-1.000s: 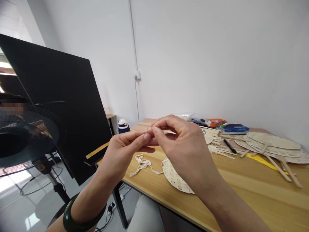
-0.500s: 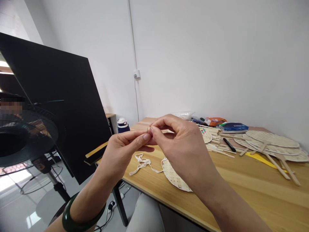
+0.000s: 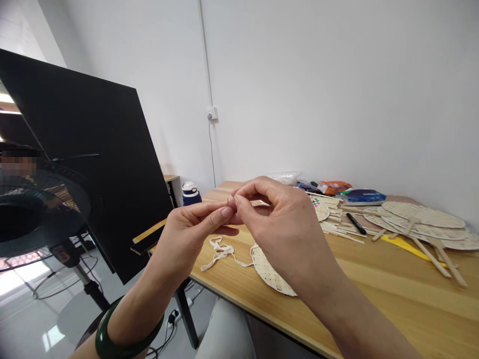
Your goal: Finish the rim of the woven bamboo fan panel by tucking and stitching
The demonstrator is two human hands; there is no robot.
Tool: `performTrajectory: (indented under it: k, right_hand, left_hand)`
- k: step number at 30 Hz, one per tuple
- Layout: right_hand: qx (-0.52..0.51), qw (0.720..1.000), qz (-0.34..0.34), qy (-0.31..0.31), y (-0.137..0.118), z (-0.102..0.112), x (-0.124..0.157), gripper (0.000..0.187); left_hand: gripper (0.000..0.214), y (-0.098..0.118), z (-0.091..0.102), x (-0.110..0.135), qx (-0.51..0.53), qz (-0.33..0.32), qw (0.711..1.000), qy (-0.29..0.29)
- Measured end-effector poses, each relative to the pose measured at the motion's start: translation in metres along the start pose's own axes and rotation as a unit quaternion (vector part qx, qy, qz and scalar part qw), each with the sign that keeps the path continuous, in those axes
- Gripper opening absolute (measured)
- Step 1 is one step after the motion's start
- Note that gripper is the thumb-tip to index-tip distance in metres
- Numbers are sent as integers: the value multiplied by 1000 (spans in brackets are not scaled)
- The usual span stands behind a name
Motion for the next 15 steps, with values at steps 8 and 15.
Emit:
performTrajectory:
  k: [8, 15]
  right_hand:
    - [0, 1000, 0, -2, 0, -1, 0, 12]
    - [-5, 1000, -10, 6, 3, -1, 0, 12]
  left_hand:
    - [13, 0, -1, -1, 6, -5, 1000, -7]
    - [13, -1, 0, 1, 13, -2, 1000, 0]
Point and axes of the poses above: each hand's wrist, its own x-axis away from the middle knuckle, its own z-axis out of the back of the hand, y = z × x, the point moved 4 cm from there along -x, towards the middle knuckle, and after that the axes turned 4 degrees about z, right-handed, at the moved point
